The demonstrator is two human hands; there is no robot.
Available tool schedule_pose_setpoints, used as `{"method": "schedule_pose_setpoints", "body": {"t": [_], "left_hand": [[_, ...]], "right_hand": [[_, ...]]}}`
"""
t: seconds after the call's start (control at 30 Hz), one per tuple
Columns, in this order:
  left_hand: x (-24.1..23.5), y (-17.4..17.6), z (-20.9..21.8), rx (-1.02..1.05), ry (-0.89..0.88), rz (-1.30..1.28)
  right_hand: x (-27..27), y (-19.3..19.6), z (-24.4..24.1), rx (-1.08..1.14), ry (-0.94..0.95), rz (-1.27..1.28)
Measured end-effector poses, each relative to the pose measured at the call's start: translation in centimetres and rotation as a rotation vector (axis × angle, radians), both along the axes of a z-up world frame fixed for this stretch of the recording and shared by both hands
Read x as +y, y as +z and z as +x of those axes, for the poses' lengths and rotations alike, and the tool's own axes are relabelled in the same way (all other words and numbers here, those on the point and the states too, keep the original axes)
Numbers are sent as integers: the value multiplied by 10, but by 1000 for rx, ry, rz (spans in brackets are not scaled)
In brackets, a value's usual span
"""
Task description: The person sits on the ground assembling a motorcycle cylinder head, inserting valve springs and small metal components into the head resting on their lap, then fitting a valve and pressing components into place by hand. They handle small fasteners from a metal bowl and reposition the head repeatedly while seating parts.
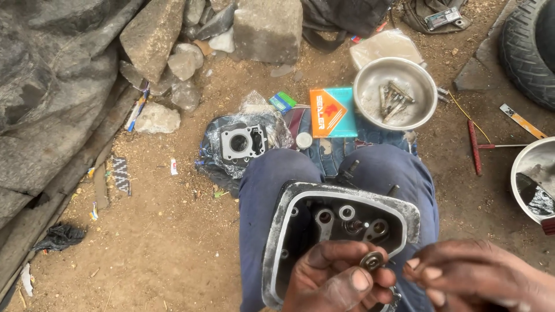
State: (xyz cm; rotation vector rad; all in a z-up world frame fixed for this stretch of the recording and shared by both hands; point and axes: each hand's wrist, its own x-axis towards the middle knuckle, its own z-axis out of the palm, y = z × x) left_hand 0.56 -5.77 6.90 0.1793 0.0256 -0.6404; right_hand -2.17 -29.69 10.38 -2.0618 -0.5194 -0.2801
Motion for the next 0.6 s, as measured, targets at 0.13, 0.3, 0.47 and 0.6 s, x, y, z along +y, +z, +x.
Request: {"method": "schedule_pose_setpoints", "body": {"t": [0.13,0.3,0.47,0.6], "left_hand": [[0,2,3,15,-22,66],[-4,4,3,-44,37,63],[-3,5,4,-39,73,95],[-3,4,4,-18,72,128]], "right_hand": [[56,31,-2,-146,-302,-92],[75,35,3,-3,-358,-32],[84,30,4,-52,-407,49],[92,45,7,41,-426,78]]}}
